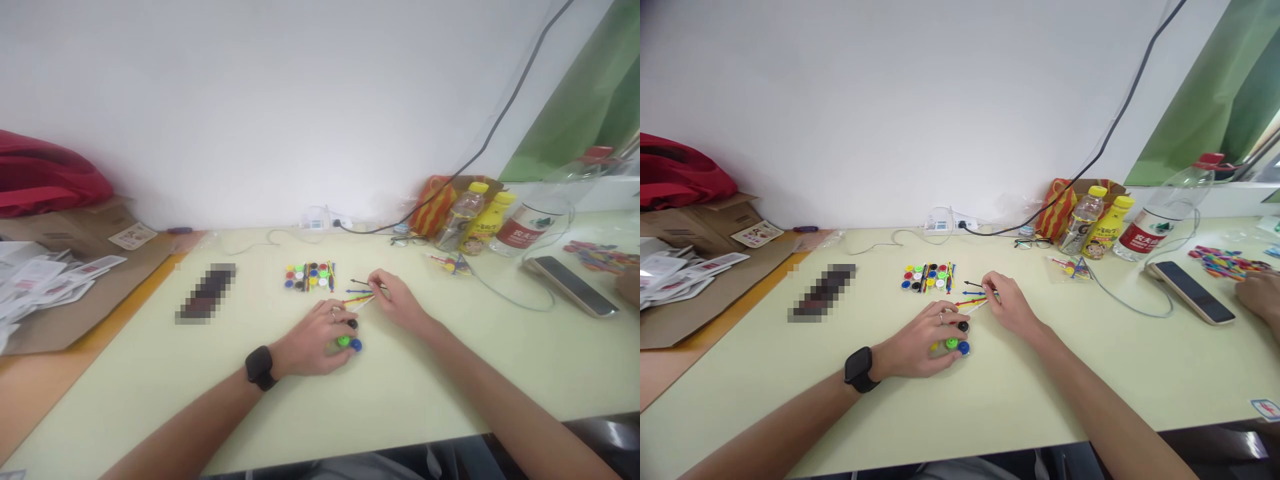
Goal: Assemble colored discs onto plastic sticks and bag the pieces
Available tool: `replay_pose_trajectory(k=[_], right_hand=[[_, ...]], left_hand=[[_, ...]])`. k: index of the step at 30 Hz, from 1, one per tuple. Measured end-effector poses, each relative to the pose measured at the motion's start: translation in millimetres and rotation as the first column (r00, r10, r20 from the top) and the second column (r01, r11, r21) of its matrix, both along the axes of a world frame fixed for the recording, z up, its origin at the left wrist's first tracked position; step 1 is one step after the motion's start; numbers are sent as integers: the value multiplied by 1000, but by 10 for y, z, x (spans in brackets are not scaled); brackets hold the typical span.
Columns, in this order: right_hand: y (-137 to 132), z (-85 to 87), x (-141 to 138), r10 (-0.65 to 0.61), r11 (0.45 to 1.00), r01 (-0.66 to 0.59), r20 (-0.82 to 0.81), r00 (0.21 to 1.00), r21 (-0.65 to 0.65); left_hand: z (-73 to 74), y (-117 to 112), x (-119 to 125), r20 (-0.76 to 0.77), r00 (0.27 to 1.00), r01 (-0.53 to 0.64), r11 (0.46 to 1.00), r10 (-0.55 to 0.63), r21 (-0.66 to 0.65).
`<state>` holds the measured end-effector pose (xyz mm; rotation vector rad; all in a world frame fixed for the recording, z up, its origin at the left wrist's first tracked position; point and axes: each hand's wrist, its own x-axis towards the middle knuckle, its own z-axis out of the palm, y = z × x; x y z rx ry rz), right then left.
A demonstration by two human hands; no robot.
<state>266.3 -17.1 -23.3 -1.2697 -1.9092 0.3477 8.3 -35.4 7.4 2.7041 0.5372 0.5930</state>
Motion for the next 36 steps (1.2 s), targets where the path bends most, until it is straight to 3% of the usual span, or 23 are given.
replay_pose_trajectory(k=[9,17,24,36], right_hand=[[-23,7,-13,8,1000,-8,10,1000,-7],[-55,37,-23,-35,998,30,-79,996,-59],[-44,16,-37,41,983,-85,-251,967,-164],[-89,71,-102,107,979,-137,-194,975,-150]], left_hand=[[-28,17,-5,26,1000,-9,1000,9,-22],[-53,36,-6,75,996,-42,998,46,-50],[-97,75,-8,154,982,-101,991,113,-85],[-109,72,0,118,988,-86,993,96,-80]])
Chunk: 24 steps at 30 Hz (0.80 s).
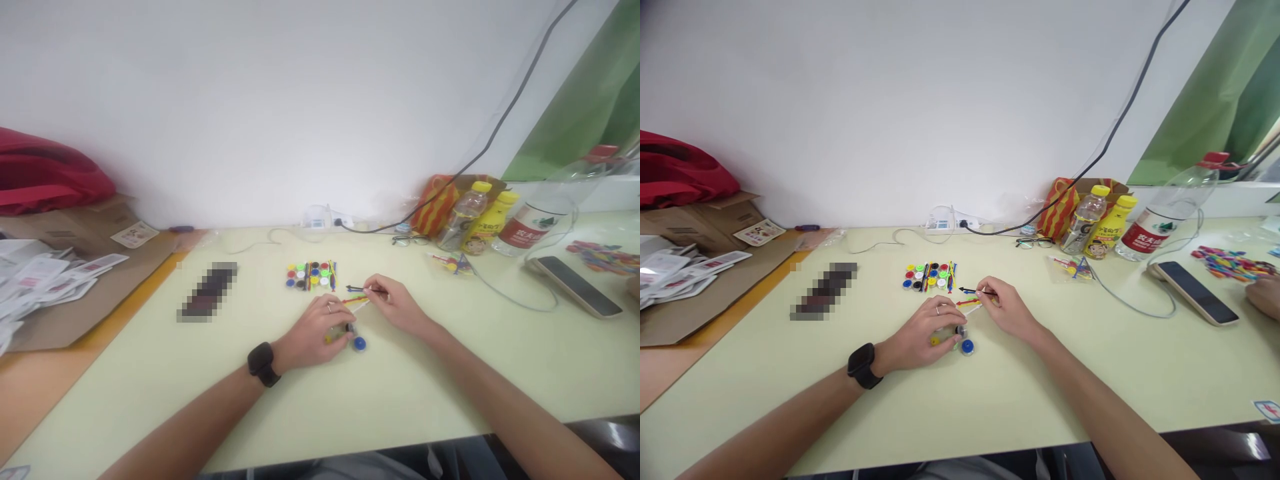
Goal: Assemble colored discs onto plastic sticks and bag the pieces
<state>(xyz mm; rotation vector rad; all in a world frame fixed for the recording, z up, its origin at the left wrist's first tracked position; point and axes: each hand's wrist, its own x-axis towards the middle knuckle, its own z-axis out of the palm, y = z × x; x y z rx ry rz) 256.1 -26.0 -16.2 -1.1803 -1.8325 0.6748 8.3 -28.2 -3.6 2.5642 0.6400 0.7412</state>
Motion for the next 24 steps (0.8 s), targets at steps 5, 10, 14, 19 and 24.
replay_pose_trajectory(k=[5,10,14,19,24], right_hand=[[14,-28,16,-19,1000,19,24,1000,21],[19,-56,31,-24,1000,24,13,1000,14],[4,-47,28,-10,1000,10,-13,1000,15],[2,-30,18,-8,1000,9,-70,998,13],[-15,-1,-12,1,1000,-6,-143,990,-31]], left_hand=[[14,-1,-10,36,999,-26,999,27,-46],[47,-22,-22,-4,998,69,998,-69,-14],[23,-22,-4,-14,995,101,995,-101,5],[0,-7,13,117,990,83,993,-73,-82],[-28,69,8,323,925,-54,910,201,-412]])
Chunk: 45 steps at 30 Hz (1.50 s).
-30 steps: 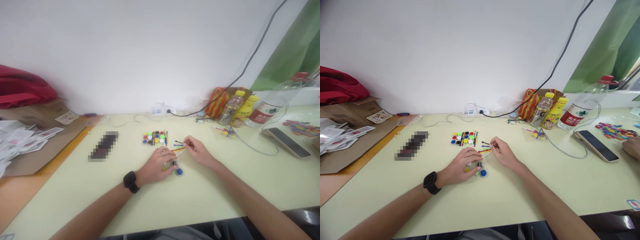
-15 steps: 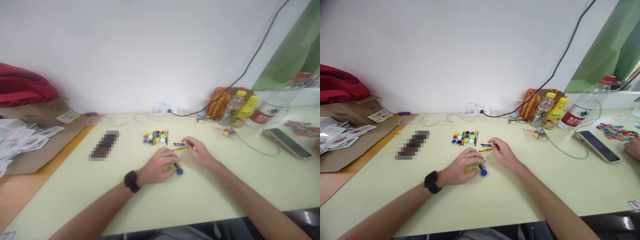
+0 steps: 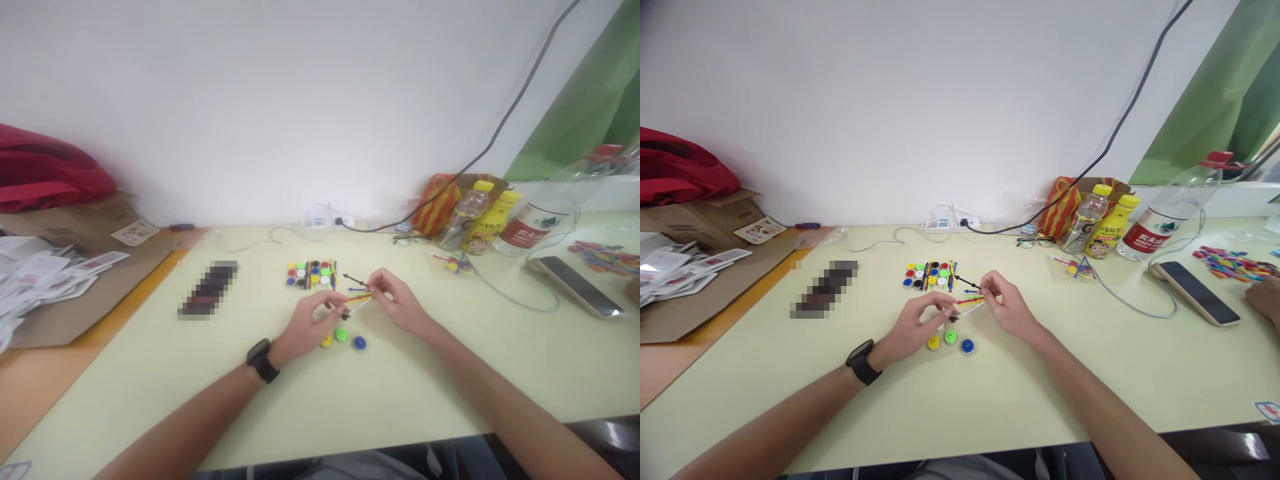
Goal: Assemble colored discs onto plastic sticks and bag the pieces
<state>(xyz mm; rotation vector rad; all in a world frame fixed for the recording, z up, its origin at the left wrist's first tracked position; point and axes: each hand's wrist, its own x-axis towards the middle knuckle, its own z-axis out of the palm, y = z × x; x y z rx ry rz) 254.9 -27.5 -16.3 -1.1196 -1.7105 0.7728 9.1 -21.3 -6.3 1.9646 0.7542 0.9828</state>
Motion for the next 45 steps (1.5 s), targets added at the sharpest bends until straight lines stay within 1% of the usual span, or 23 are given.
replay_pose_trajectory(k=[2,3,4,5,6,7,9,11,14,16,18,21,23,25,27,29,31,32,34,36,38,41,45], right_hand=[[-32,31,-32,16,1000,-17,-44,999,-25],[-54,52,-52,29,999,-31,-67,997,-36],[-78,75,-74,45,998,-49,-87,995,-44],[-101,100,-95,62,997,-67,-102,993,-49],[-122,124,-114,77,995,-83,-112,991,-51],[-140,146,-129,87,994,-93,-116,989,-50],[-159,174,-142,90,994,-95,-105,990,-46],[-156,180,-135,78,996,-82,-91,993,-42],[-133,159,-108,57,997,-61,-83,995,-45],[-118,144,-94,55,997,-59,-82,995,-51],[-113,140,-89,59,996,-64,-83,995,-54],[-125,159,-96,65,996,-69,-81,995,-59],[-142,182,-108,77,993,-84,-95,993,-78],[-160,203,-124,99,988,-113,-130,987,-108],[-176,219,-142,128,979,-153,-177,976,-137],[-188,228,-161,157,968,-195,-223,962,-161],[-201,234,-179,175,955,-229,-268,947,-186],[-209,237,-187,181,949,-244,-288,940,-198],[-225,241,-203,200,936,-277,-318,927,-219],[-237,236,-218,232,923,-313,-324,917,-226],[-240,219,-229,256,919,-328,-303,918,-219],[-227,179,-236,246,932,-302,-261,933,-202],[-208,145,-229,233,945,-275,-226,946,-177]], left_hand=[[-24,55,-5,96,993,-54,988,68,-142],[-32,81,-12,132,987,-70,981,95,-183],[-32,100,-22,146,982,-90,977,119,-195],[-23,112,-37,134,982,-109,978,133,-176],[-5,115,-56,99,986,-123,984,136,-126],[22,109,-79,42,991,-124,991,126,-46],[91,80,-128,-119,991,-48,988,66,148],[152,47,-166,-253,967,63,957,11,284],[183,24,-189,-367,929,183,914,-41,361],[165,27,-190,-398,916,215,904,-54,370],[135,35,-185,-401,914,212,908,-53,362],[100,41,-166,-349,936,158,942,-47,295],[91,46,-141,-256,966,84,976,-30,202],[87,59,-111,-129,991,-8,996,19,85],[85,78,-86,3,996,-88,996,88,-33],[80,98,-70,131,981,-122,980,142,-155],[71,114,-61,225,957,-115,954,181,-278],[64,119,-57,245,949,-111,938,198,-329],[50,120,-46,234,945,-119,907,228,-404],[38,111,-26,216,950,-108,884,227,-454],[31,94,-4,227,958,-45,872,176,-488],[25,68,18,258,962,58,860,88,-507],[15,55,11,272,961,91,859,58,-504]])
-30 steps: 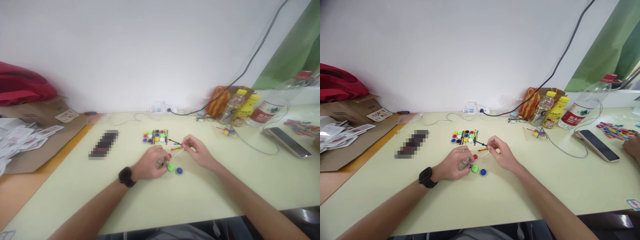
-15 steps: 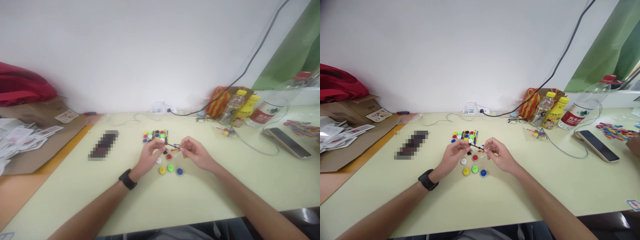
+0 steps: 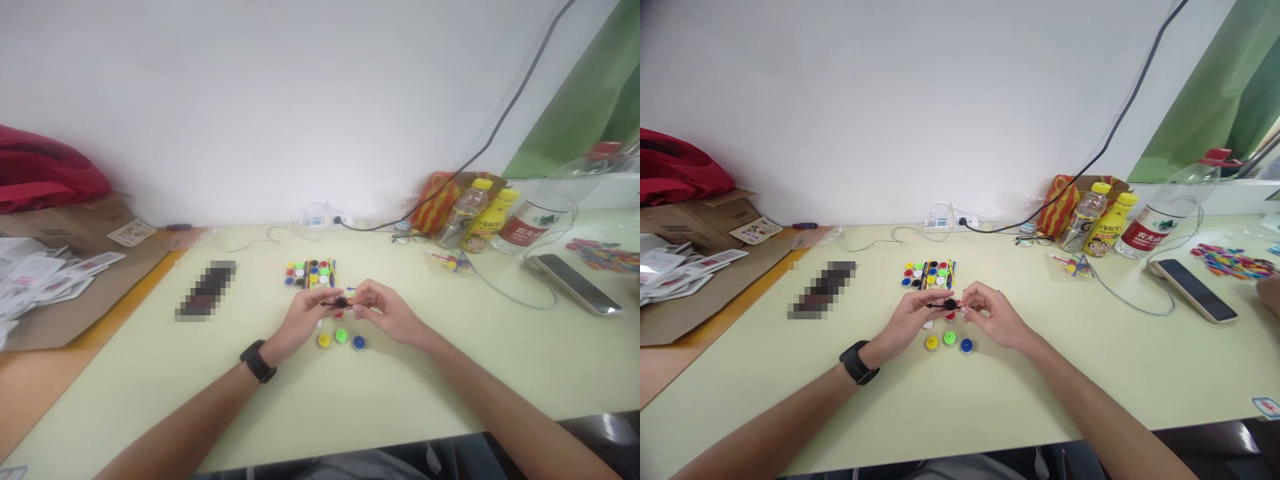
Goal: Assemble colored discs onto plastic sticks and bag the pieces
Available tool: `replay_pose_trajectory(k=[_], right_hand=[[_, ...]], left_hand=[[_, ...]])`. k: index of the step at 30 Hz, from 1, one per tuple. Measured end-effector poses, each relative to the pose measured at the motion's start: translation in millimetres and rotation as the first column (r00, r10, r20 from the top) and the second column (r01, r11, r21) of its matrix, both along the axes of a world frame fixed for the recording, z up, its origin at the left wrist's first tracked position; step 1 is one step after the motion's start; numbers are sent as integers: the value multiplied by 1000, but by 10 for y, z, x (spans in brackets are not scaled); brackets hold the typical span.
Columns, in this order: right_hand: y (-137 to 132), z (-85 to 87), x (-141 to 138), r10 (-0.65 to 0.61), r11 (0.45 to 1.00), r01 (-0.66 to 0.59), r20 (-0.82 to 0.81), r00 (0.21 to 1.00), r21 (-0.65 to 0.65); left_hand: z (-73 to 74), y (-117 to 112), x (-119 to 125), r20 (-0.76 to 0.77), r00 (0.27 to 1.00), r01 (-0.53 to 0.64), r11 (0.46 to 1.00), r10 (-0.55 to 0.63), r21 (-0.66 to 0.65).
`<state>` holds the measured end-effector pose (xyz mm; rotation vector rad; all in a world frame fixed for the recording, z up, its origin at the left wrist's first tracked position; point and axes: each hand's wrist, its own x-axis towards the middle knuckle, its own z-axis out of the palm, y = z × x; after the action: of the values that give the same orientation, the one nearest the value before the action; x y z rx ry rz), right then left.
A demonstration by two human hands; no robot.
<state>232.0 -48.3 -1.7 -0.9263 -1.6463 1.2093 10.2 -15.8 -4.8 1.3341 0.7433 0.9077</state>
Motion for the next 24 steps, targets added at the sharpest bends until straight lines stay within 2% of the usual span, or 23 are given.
replay_pose_trajectory(k=[6,9,12,17,20,24], right_hand=[[-27,38,-4,-86,987,66,135,987,150],[-50,32,-5,-144,963,80,237,961,259],[-58,-3,6,-163,947,57,321,933,315],[-36,-30,28,-151,952,43,341,928,303],[-30,4,22,-177,952,85,303,936,293],[-21,50,9,-171,965,117,225,959,234]], left_hand=[[7,-38,0,-51,999,20,993,-15,113],[-24,-63,22,-102,993,-28,977,51,213],[-70,-66,32,-151,982,-59,944,113,324],[-84,-36,18,-218,961,-41,868,169,496],[-60,-33,21,-229,958,-32,861,171,508],[-26,-53,26,-159,979,-54,909,130,413]])
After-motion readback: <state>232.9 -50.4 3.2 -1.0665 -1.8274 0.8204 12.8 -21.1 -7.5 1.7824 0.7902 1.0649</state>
